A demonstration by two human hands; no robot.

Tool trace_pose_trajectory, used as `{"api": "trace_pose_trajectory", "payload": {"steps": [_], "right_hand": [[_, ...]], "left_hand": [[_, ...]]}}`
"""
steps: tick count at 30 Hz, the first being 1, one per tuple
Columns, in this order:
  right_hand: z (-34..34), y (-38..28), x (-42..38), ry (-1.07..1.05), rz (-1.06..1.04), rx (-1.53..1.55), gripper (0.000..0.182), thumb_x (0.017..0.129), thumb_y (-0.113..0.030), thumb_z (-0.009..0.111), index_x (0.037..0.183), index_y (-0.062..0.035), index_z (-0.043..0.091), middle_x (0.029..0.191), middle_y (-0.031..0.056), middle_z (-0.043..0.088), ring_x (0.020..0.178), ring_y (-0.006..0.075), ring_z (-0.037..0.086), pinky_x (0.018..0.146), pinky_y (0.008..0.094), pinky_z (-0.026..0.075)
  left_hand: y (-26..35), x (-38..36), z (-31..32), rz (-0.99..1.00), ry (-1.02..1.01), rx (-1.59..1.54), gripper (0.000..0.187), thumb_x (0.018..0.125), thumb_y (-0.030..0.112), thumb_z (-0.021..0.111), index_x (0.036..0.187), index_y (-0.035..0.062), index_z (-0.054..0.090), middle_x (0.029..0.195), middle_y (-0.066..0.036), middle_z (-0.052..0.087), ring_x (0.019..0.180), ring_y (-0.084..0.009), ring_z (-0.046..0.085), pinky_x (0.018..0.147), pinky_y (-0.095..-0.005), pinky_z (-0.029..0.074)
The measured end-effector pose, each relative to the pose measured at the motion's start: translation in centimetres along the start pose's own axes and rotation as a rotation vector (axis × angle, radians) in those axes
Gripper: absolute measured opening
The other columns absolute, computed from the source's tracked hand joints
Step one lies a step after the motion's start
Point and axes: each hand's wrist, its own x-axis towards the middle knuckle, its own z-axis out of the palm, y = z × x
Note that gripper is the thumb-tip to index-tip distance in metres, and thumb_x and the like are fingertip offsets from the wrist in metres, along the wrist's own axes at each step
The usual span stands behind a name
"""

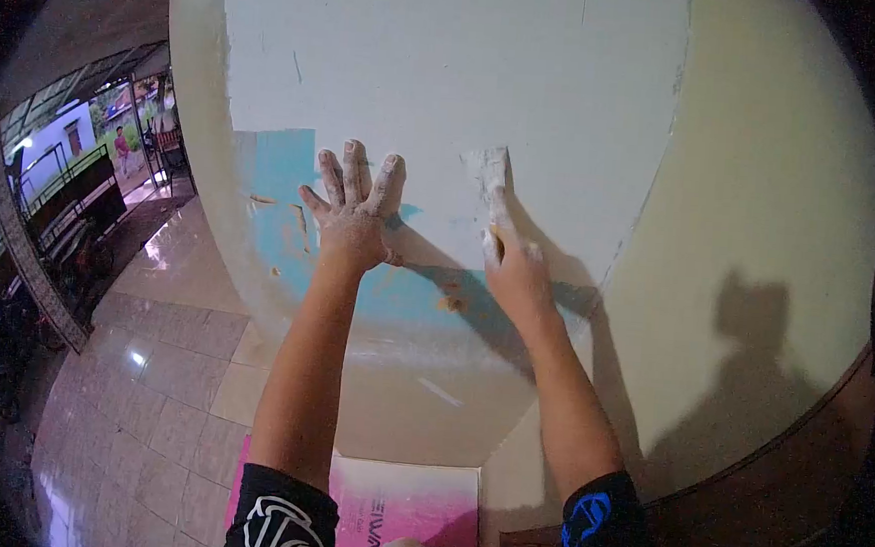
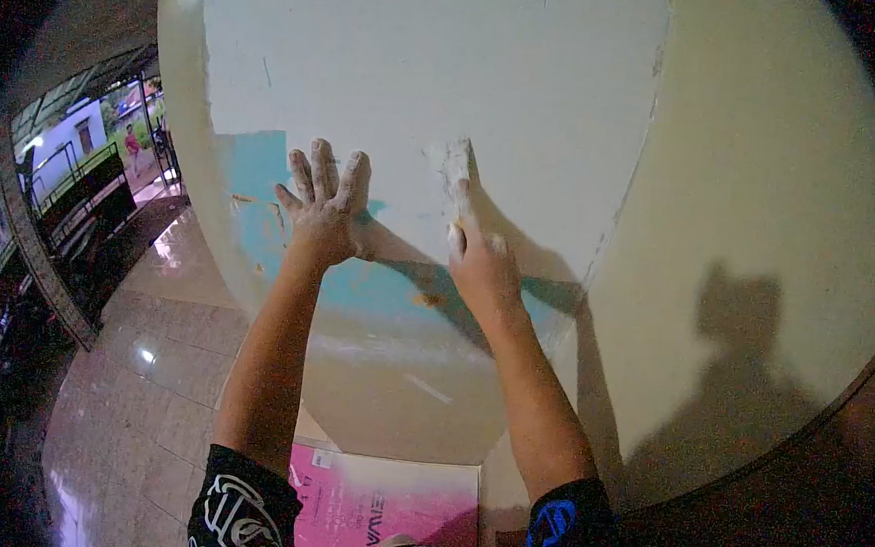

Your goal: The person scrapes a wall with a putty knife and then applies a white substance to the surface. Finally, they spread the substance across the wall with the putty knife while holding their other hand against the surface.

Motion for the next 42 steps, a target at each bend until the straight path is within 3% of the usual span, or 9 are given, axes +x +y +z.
{"api": "trace_pose_trajectory", "payload": {"steps": [6,13,21,27,31,33,39,41,42], "right_hand": [[3.2,0.9,-2.8,0.042,-0.072,0.094,0.065,0.098,-0.020,0.059,0.158,-0.0203,0.032,0.086,0.0254,0.067,0.081,0.0442,0.067,0.071,0.0543,0.053],[-0.8,-3.3,2.3,0.081,-0.045,-0.002,0.037,0.099,-0.028,0.056,0.131,-0.0099,0.061,0.086,0.0228,0.069,0.086,0.0449,0.066,0.078,0.0542,0.051],[3.1,-0.4,-3.0,-0.032,0.048,-0.147,0.062,0.099,-0.031,0.056,0.157,-0.0299,0.034,0.091,0.0219,0.070,0.089,0.0414,0.069,0.076,0.0578,0.054],[0.3,-4.1,2.4,0.008,-0.001,-0.204,0.051,0.101,-0.040,0.051,0.150,-0.0262,0.046,0.092,0.0195,0.071,0.089,0.0416,0.068,0.079,0.0551,0.052],[3.0,-0.9,-2.5,-0.057,0.069,-0.189,0.051,0.101,-0.041,0.052,0.150,-0.0294,0.046,0.092,0.0204,0.071,0.089,0.0423,0.068,0.077,0.0567,0.052],[3.9,0.3,-2.6,0.059,-0.054,-0.217,0.061,0.099,-0.035,0.057,0.156,-0.0330,0.036,0.083,0.0190,0.071,0.076,0.0420,0.069,0.067,0.0585,0.053],[1.3,-4.2,1.4,-0.029,0.020,-0.234,0.036,0.101,-0.040,0.051,0.129,-0.0220,0.064,0.095,0.0198,0.071,0.091,0.0423,0.068,0.079,0.0563,0.052],[2.1,-2.5,-1.1,-0.040,0.044,-0.272,0.044,0.101,-0.040,0.050,0.143,-0.0282,0.054,0.097,0.0216,0.070,0.092,0.0426,0.068,0.080,0.0568,0.052],[2.7,-0.9,-2.2,-0.101,0.018,-0.319,0.059,0.103,-0.044,0.047,0.158,-0.0400,0.026,0.102,0.0239,0.071,0.095,0.0469,0.068,0.082,0.0604,0.053]], "left_hand": [[-0.2,0.0,0.4,-0.012,0.019,0.008,0.137,0.056,0.039,0.096,0.160,0.0435,0.008,0.170,-0.015,-0.007,0.152,-0.0504,-0.009,0.105,-0.0850,0.017],[-0.2,0.1,0.1,0.003,-0.038,-0.066,0.139,0.054,0.031,0.097,0.161,0.0386,0.007,0.167,-0.020,-0.015,0.150,-0.0530,-0.016,0.103,-0.0864,0.014],[-0.5,-0.1,1.3,0.010,0.078,-0.071,0.141,0.049,0.037,0.098,0.159,0.0454,0.011,0.170,-0.012,-0.007,0.152,-0.0480,-0.012,0.106,-0.0858,0.011],[-0.9,0.2,1.3,0.005,0.102,-0.066,0.143,0.047,0.037,0.099,0.159,0.0469,0.011,0.170,-0.011,-0.007,0.153,-0.0467,-0.012,0.106,-0.0862,0.012],[-1.4,0.3,3.1,0.079,0.083,-0.125,0.123,0.065,0.030,0.089,0.161,0.0398,0.012,0.169,-0.019,-0.011,0.150,-0.0529,-0.015,0.100,-0.0891,0.008],[-1.4,0.4,4.0,0.074,0.252,-0.132,0.144,0.043,0.037,0.099,0.158,0.0488,0.014,0.170,-0.011,-0.005,0.153,-0.0472,-0.008,0.102,-0.0892,0.011],[-2.6,0.4,4.2,0.086,0.242,-0.144,0.135,0.048,0.043,0.096,0.158,0.0480,0.018,0.170,-0.011,0.001,0.154,-0.0468,-0.005,0.103,-0.0881,0.010],[-5.8,0.3,4.7,0.270,0.430,-0.063,0.122,0.052,0.047,0.093,0.156,0.0455,0.028,0.170,-0.011,0.008,0.154,-0.0460,0.000,0.104,-0.0866,0.011],[-7.4,0.5,5.2,0.247,0.505,-0.023,0.114,0.054,0.052,0.090,0.154,0.0439,0.036,0.170,-0.011,0.011,0.155,-0.0452,0.003,0.104,-0.0859,0.011]]}}
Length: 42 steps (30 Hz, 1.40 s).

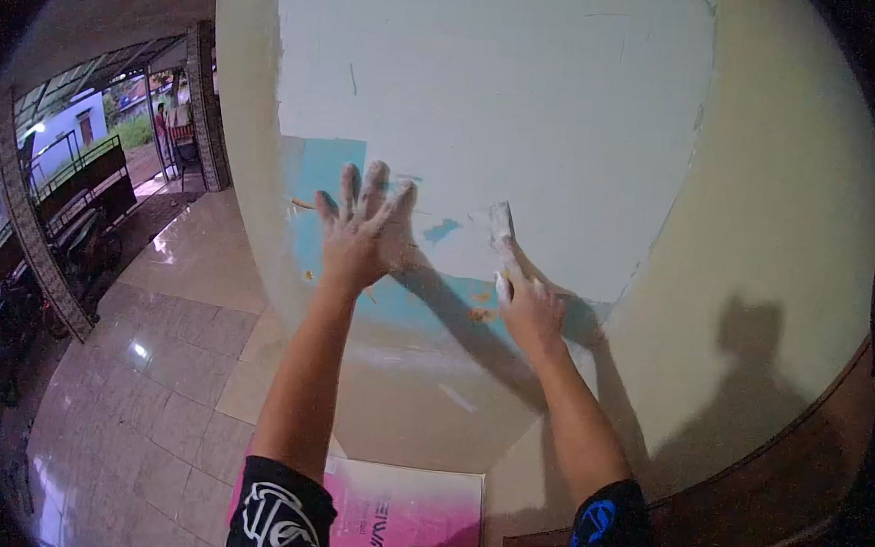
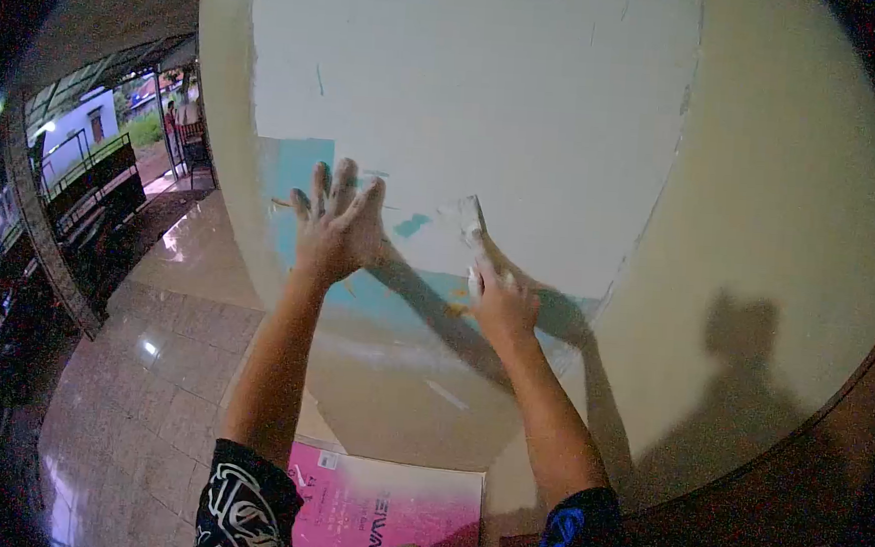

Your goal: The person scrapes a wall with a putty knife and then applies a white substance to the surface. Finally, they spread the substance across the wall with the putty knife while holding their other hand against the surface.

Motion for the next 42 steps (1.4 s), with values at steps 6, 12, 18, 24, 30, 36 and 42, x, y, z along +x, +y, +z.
{"api": "trace_pose_trajectory", "payload": {"steps": [6,12,18,24,30,36,42], "right_hand": [[-2.8,-3.7,3.2,0.090,-0.030,-0.067,0.043,0.100,-0.040,0.051,0.141,-0.0283,0.054,0.099,0.0194,0.071,0.093,0.0424,0.068,0.081,0.0580,0.052],[-1.4,-1.8,1.0,0.131,-0.039,0.017,0.033,0.099,-0.037,0.055,0.127,-0.0221,0.065,0.095,0.0184,0.071,0.085,0.0420,0.067,0.078,0.0550,0.052],[-2.8,-5.0,4.8,0.147,-0.028,-0.035,0.034,0.099,-0.038,0.055,0.128,-0.0223,0.063,0.101,0.0202,0.070,0.087,0.0436,0.068,0.074,0.0588,0.052],[1.7,-2.0,0.3,0.255,-0.022,-0.027,0.035,0.099,-0.038,0.056,0.127,-0.0203,0.068,0.082,0.0183,0.070,0.082,0.0417,0.068,0.074,0.0553,0.052],[-2.6,-6.1,5.0,0.231,0.002,-0.022,0.035,0.100,-0.037,0.054,0.132,-0.0237,0.060,0.095,0.0193,0.071,0.086,0.0410,0.068,0.075,0.0565,0.052],[1.1,-3.4,0.6,0.230,-0.002,-0.009,0.050,0.100,-0.038,0.054,0.149,-0.0314,0.048,0.097,0.0206,0.070,0.087,0.0420,0.070,0.074,0.0581,0.054],[-1.3,-5.6,3.6,0.228,0.015,-0.078,0.037,0.100,-0.037,0.054,0.134,-0.0247,0.061,0.095,0.0197,0.071,0.085,0.0423,0.070,0.071,0.0565,0.055]], "left_hand": [[-2.1,0.6,-5.5,-0.306,-0.372,-0.067,0.121,0.046,0.056,0.092,0.154,0.0431,0.038,0.171,-0.010,0.007,0.155,-0.0454,-0.002,0.103,-0.0870,0.009],[-6.1,-0.7,-3.2,-0.283,-0.310,-0.091,0.143,0.036,0.088,0.076,0.158,0.0261,0.034,0.169,-0.022,-0.004,0.151,-0.0524,-0.014,0.097,-0.0893,0.003],[-5.3,0.1,-4.8,-0.326,-0.423,-0.079,0.137,0.044,0.079,0.082,0.160,0.0312,0.027,0.167,-0.022,-0.014,0.150,-0.0524,-0.019,0.094,-0.0909,0.003],[-5.8,-0.3,-4.0,-0.345,-0.418,-0.072,0.132,0.045,0.069,0.089,0.158,0.0418,0.026,0.169,-0.019,-0.008,0.149,-0.0528,-0.018,0.092,-0.0931,0.008],[-5.7,-0.1,-3.8,-0.356,-0.418,-0.079,0.134,0.044,0.069,0.090,0.158,0.0418,0.025,0.169,-0.018,-0.011,0.149,-0.0533,-0.018,0.092,-0.0929,0.009],[-5.7,-0.3,-4.0,-0.335,-0.395,-0.107,0.134,0.043,0.084,0.080,0.158,0.0382,0.029,0.169,-0.019,-0.010,0.149,-0.0524,-0.020,0.093,-0.0924,0.007],[-5.0,-0.4,-3.2,-0.379,-0.341,-0.152,0.133,0.047,0.097,0.064,0.159,0.0341,0.030,0.168,-0.020,-0.012,0.148,-0.0534,-0.023,0.092,-0.0921,0.003]]}}
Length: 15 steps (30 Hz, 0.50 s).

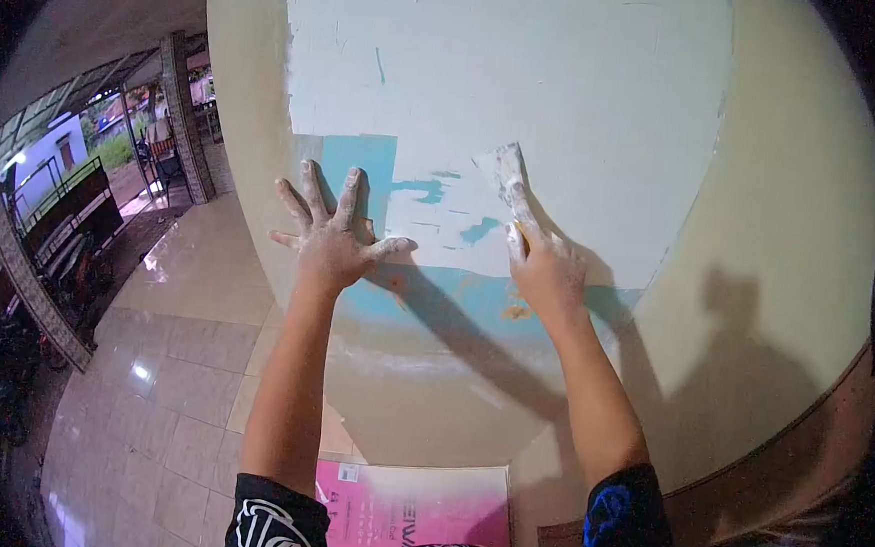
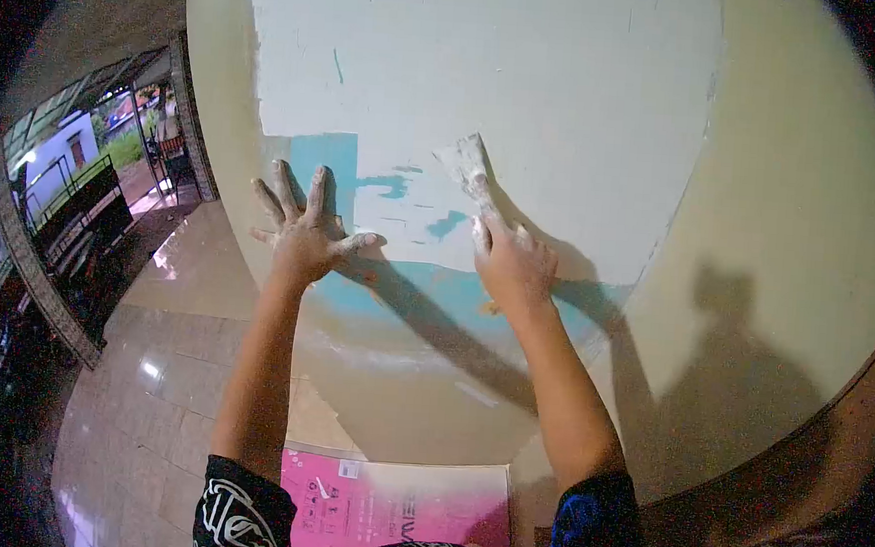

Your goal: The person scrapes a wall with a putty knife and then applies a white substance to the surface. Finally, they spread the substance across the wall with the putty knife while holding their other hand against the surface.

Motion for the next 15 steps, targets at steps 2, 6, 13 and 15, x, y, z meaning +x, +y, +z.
{"api": "trace_pose_trajectory", "payload": {"steps": [2,6,13,15], "right_hand": [[0.0,-0.4,-0.4,0.001,0.010,0.050,0.039,0.100,-0.037,0.054,0.138,-0.0270,0.058,0.094,0.0183,0.071,0.083,0.0414,0.070,0.070,0.0563,0.055],[3.0,0.6,-4.2,-0.010,0.000,0.091,0.055,0.100,-0.036,0.054,0.153,-0.0338,0.041,0.090,0.0148,0.072,0.076,0.0391,0.070,0.066,0.0564,0.055],[1.7,-1.6,-1.2,0.044,0.028,0.121,0.031,0.098,-0.039,0.057,0.117,-0.0177,0.070,0.087,0.0180,0.071,0.081,0.0396,0.069,0.073,0.0544,0.053],[2.8,-1.4,-2.2,0.060,0.028,0.076,0.032,0.098,-0.040,0.057,0.117,-0.0185,0.071,0.085,0.0182,0.071,0.079,0.0401,0.068,0.071,0.0553,0.052]], "left_hand": [[-1.2,0.2,1.6,0.052,0.091,-0.029,0.133,0.049,0.097,0.064,0.159,0.0316,0.030,0.168,-0.021,-0.012,0.147,-0.0541,-0.024,0.092,-0.0920,0.001],[0.7,-0.1,-1.3,-0.057,-0.092,-0.016,0.131,0.052,0.096,0.063,0.160,0.0312,0.027,0.168,-0.021,-0.011,0.147,-0.0538,-0.024,0.092,-0.0921,0.004],[0.5,0.1,-1.1,-0.054,-0.120,0.000,0.133,0.052,0.095,0.064,0.161,0.0318,0.022,0.168,-0.020,-0.014,0.147,-0.0529,-0.026,0.093,-0.0919,0.007],[0.1,0.2,-0.9,-0.038,-0.106,0.004,0.133,0.053,0.096,0.063,0.162,0.0322,0.021,0.168,-0.020,-0.014,0.147,-0.0528,-0.026,0.092,-0.0921,0.006]]}}
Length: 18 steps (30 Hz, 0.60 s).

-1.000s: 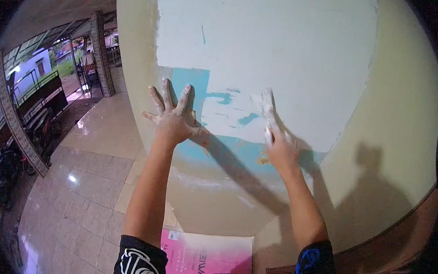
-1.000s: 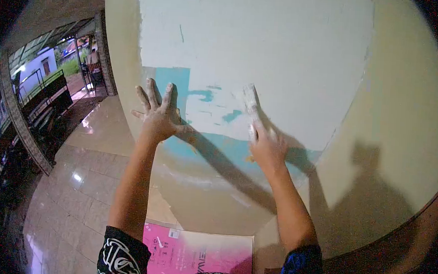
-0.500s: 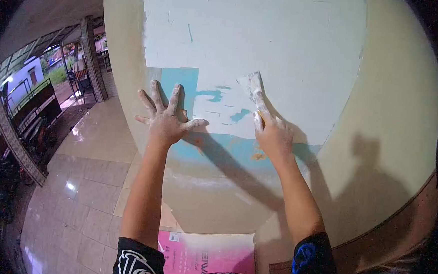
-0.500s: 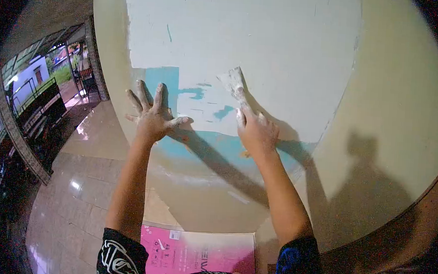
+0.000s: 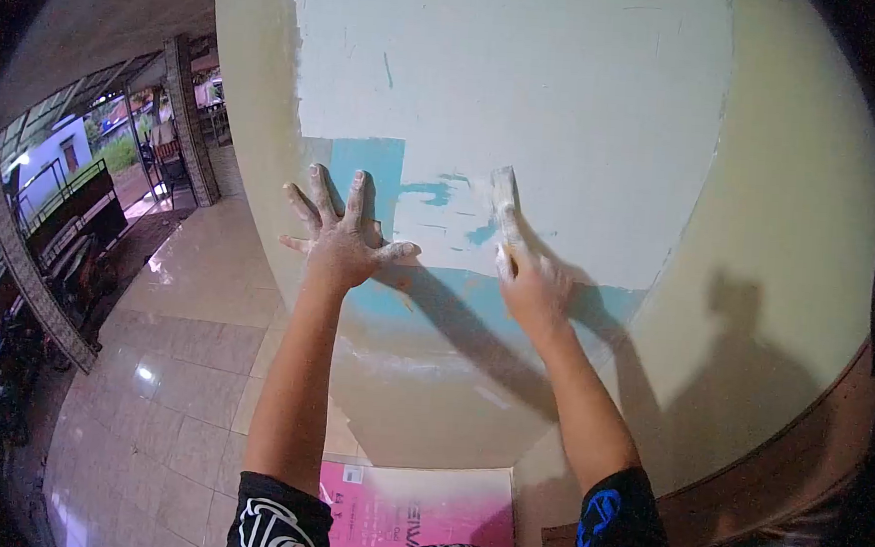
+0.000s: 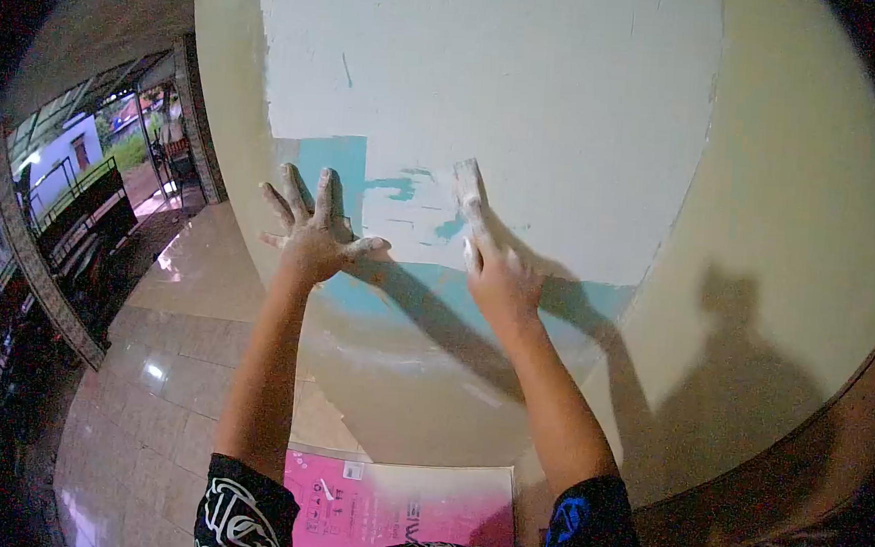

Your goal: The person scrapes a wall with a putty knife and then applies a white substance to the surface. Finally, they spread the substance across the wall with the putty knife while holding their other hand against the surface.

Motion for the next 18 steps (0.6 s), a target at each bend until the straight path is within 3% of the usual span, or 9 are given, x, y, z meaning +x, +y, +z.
{"api": "trace_pose_trajectory", "payload": {"steps": [2,4,5,6,8,9,10,13,18], "right_hand": [[-0.2,0.1,-2.0,-0.057,0.026,0.032,0.030,0.098,-0.040,0.058,0.114,-0.0187,0.072,0.085,0.0178,0.071,0.079,0.0400,0.069,0.070,0.0551,0.053],[-0.5,-0.1,-2.6,-0.116,0.021,0.043,0.034,0.098,-0.038,0.058,0.124,-0.0198,0.068,0.086,0.0180,0.071,0.078,0.0405,0.069,0.070,0.0547,0.053],[-0.5,-0.1,-2.4,-0.126,0.032,0.032,0.043,0.098,-0.037,0.057,0.140,-0.0247,0.058,0.087,0.0186,0.071,0.079,0.0407,0.068,0.070,0.0549,0.053],[-0.7,-0.2,-1.6,-0.131,0.034,0.035,0.043,0.098,-0.037,0.057,0.140,-0.0247,0.058,0.087,0.0186,0.071,0.079,0.0407,0.068,0.070,0.0549,0.053],[-1.1,-0.3,0.8,-0.082,-0.066,0.117,0.059,0.100,-0.037,0.053,0.156,-0.0322,0.034,0.087,0.0212,0.070,0.080,0.0433,0.069,0.069,0.0589,0.053],[-1.9,-1.2,1.7,-0.082,-0.011,0.117,0.051,0.100,-0.037,0.054,0.149,-0.0289,0.046,0.088,0.0207,0.070,0.079,0.0436,0.068,0.069,0.0589,0.053],[-1.7,-1.1,1.6,-0.079,-0.011,0.119,0.051,0.100,-0.037,0.054,0.149,-0.0289,0.046,0.088,0.0207,0.070,0.079,0.0436,0.068,0.069,0.0589,0.053],[-0.3,-0.4,-0.3,-0.063,0.007,0.066,0.033,0.100,-0.039,0.054,0.125,-0.0215,0.065,0.091,0.0209,0.070,0.080,0.0441,0.068,0.069,0.0587,0.053],[0.1,0.5,-2.1,-0.215,0.133,0.125,0.030,0.099,-0.040,0.055,0.118,-0.0208,0.070,0.101,0.0164,0.072,0.093,0.0421,0.067,0.080,0.0587,0.051]], "left_hand": [[0.1,-0.1,-0.1,-0.009,-0.017,0.020,0.131,0.054,0.096,0.061,0.161,0.0323,0.021,0.168,-0.019,-0.014,0.147,-0.0526,-0.026,0.092,-0.0921,0.005],[0.1,-0.1,-0.1,-0.009,-0.018,-0.012,0.131,0.056,0.095,0.062,0.162,0.0294,0.020,0.167,-0.021,-0.017,0.146,-0.0537,-0.028,0.091,-0.0924,0.004],[0.1,0.0,-0.1,-0.003,-0.024,-0.039,0.132,0.059,0.094,0.063,0.162,0.0264,0.018,0.166,-0.022,-0.021,0.144,-0.0548,-0.029,0.089,-0.0927,0.003],[0.2,0.0,0.0,-0.003,-0.029,-0.035,0.132,0.059,0.094,0.063,0.162,0.0264,0.018,0.166,-0.022,-0.021,0.144,-0.0548,-0.029,0.089,-0.0927,0.003],[0.4,0.2,0.0,-0.047,-0.017,-0.071,0.127,0.063,0.092,0.062,0.162,0.0264,0.018,0.166,-0.021,-0.021,0.145,-0.0543,-0.029,0.090,-0.0921,0.002],[0.3,0.2,0.2,-0.065,-0.016,-0.121,0.127,0.063,0.092,0.062,0.162,0.0267,0.019,0.166,-0.021,-0.020,0.146,-0.0537,-0.028,0.091,-0.0915,0.002],[0.3,0.2,0.4,-0.064,-0.013,-0.119,0.127,0.063,0.092,0.062,0.162,0.0267,0.019,0.166,-0.021,-0.020,0.146,-0.0537,-0.028,0.091,-0.0915,0.002],[0.7,0.1,0.2,-0.107,0.004,-0.172,0.127,0.062,0.092,0.063,0.162,0.0282,0.018,0.166,-0.022,-0.020,0.146,-0.0538,-0.026,0.092,-0.0916,0.001],[0.6,0.4,1.2,-0.108,0.056,-0.150,0.128,0.061,0.092,0.065,0.162,0.0291,0.018,0.166,-0.023,-0.019,0.145,-0.0564,-0.024,0.090,-0.0927,0.005]]}}
